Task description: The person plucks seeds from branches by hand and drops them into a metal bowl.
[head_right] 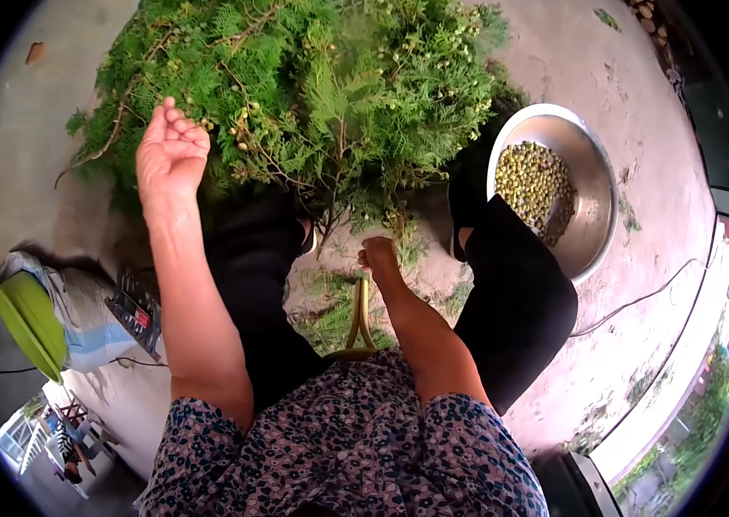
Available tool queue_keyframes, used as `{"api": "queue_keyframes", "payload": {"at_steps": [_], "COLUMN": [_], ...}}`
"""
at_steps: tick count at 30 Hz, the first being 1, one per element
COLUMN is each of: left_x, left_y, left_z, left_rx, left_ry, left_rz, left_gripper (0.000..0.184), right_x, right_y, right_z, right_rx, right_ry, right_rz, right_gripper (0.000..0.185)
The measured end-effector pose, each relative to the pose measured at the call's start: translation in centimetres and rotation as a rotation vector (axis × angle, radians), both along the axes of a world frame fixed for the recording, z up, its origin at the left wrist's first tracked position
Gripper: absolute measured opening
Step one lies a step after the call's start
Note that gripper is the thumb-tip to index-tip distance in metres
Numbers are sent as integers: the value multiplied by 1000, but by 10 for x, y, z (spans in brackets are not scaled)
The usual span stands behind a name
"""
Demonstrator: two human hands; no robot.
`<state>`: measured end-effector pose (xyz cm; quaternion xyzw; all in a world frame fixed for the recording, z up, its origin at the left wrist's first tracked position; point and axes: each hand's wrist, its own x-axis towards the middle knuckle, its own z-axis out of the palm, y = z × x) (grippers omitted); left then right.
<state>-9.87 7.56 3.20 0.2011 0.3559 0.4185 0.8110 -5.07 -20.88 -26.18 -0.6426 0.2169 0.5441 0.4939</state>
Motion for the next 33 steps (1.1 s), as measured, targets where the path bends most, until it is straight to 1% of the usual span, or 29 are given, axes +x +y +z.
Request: {"api": "queue_keyframes", "payload": {"at_steps": [1,2,3,4,6,7,9,10,12,14,15,16,18,20,21,22,24,25,28,29,30,31,32,33], "left_x": [0,0,-3,-6,-7,-7,-5,-4,-1,1,3,3,3,0,-1,-1,0,1,-4,-10,-13,-14,-9,-8], "left_y": [-1,-3,-3,-2,-3,-4,-5,-6,-9,-11,-12,-12,-12,-11,-10,-9,-11,-11,-13,-12,-8,-11,-16,-19], "left_z": [2,6,6,5,5,5,7,7,8,8,10,10,10,10,8,7,8,8,9,3,1,0,5,9], "left_rx": [13,26,46,64,62,51,41,38,10,15,12,2,1,-1,-7,-15,-14,-13,-31,73,-27,5,72,45], "left_ry": [18,15,-8,-32,14,42,82,96,105,96,98,86,88,79,70,62,72,65,43,8,-93,-126,2,39], "left_rz": [-16,-36,-70,-107,-94,-89,-82,-79,-61,-62,-59,-60,-36,-51,-42,-35,-23,-14,11,-56,-59,-71,-25,-26], "left_gripper": [13,13,13,13,12,13,13,13,12,12,12,12,12,13,13,13,12,13,16,17,17,17,12,13], "right_x": [-8,-11,-17,-20,-23,-28,-36,-37,-42,-35,-36,-36,-39,-38,-37,-37,-34,-32,-19,-13,-13,-12,-11,-8], "right_y": [-3,2,9,27,47,53,63,62,63,59,59,54,50,53,53,58,64,66,52,46,40,33,26,23], "right_z": [-21,-20,-20,8,-11,-11,-5,-13,-40,-17,6,6,33,60,74,90,138,158,207,230,232,234,236,246], "right_rx": [72,149,179,61,57,63,133,211,61,295,430,526,444,502,456,395,281,277,329,330,318,317,310,316], "right_ry": [66,129,90,-49,-68,-64,33,62,158,334,391,458,278,337,326,267,4,-68,-261,-307,-368,-481,-586,-623], "right_rz": [43,83,163,270,370,369,-6,-33,-50,-29,-130,-148,-211,-288,-255,-280,-322,-379,-315,-267,-321,-283,-239,-238], "right_gripper": [14,18,30,44,61,61,69,69,90,49,19,20,24,27,32,30,25,21,15,14,16,16,16,16]}}
